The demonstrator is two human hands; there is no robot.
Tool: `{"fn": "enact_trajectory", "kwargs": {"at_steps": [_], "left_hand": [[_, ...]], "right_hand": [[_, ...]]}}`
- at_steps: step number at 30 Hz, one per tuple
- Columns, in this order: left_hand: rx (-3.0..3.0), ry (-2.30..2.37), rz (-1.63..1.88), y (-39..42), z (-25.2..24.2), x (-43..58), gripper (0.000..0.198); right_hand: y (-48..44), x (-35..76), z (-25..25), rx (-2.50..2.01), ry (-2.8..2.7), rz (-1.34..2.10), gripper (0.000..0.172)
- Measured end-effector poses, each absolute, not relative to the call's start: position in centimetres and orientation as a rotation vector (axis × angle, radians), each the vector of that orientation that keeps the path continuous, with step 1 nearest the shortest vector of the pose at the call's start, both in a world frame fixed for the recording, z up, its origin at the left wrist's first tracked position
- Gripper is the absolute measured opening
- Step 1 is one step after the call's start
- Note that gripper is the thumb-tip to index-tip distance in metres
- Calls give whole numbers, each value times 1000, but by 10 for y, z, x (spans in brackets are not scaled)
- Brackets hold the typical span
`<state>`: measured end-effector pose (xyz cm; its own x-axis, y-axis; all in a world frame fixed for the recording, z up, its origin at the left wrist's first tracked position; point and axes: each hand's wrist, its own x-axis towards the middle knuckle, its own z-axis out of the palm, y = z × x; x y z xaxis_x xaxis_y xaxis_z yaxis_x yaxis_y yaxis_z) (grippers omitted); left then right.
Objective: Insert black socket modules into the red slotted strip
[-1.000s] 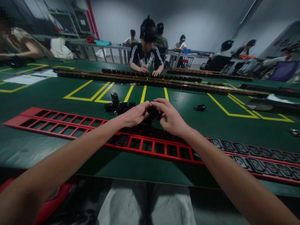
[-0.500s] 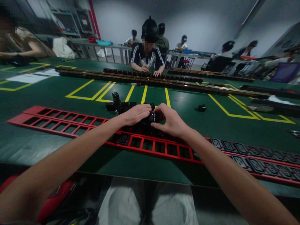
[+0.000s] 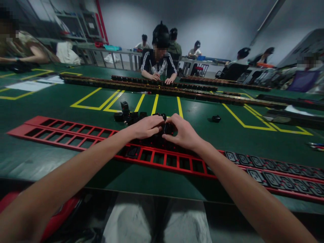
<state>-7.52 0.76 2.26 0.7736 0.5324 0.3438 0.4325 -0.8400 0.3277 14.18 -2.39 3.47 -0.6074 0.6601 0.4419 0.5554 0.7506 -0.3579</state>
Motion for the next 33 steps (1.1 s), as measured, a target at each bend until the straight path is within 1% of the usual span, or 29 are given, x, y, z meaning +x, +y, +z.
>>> {"fn": "enact_trajectory", "kwargs": {"at_steps": [2, 6, 8, 10, 14, 16, 22, 33], "left_hand": [[2738, 741, 629, 8, 23, -75, 20], [2778, 690, 643, 10, 21, -76, 37], [2792, 706, 635, 11, 19, -76, 42], [2793, 766, 599, 10, 18, -75, 40], [2795, 885, 533, 8, 18, -73, 28], [2800, 924, 525, 7, 18, -72, 26], [2839, 980, 509, 7, 18, -72, 26], [2799, 930, 513, 9, 17, -74, 28]], "right_hand": [[-24, 142, 35, -914, -2384, 234, 32], [-23, 142, 34, -922, -2380, 220, 33], [-23, 142, 33, -931, -2401, 219, 34], [-24, 142, 33, -930, -2432, 212, 34], [-25, 141, 33, -925, -2448, 190, 32], [-25, 142, 33, -924, -2446, 201, 33], [-22, 143, 29, -907, -2466, 209, 36], [-21, 142, 29, -765, -2442, 249, 43]]}}
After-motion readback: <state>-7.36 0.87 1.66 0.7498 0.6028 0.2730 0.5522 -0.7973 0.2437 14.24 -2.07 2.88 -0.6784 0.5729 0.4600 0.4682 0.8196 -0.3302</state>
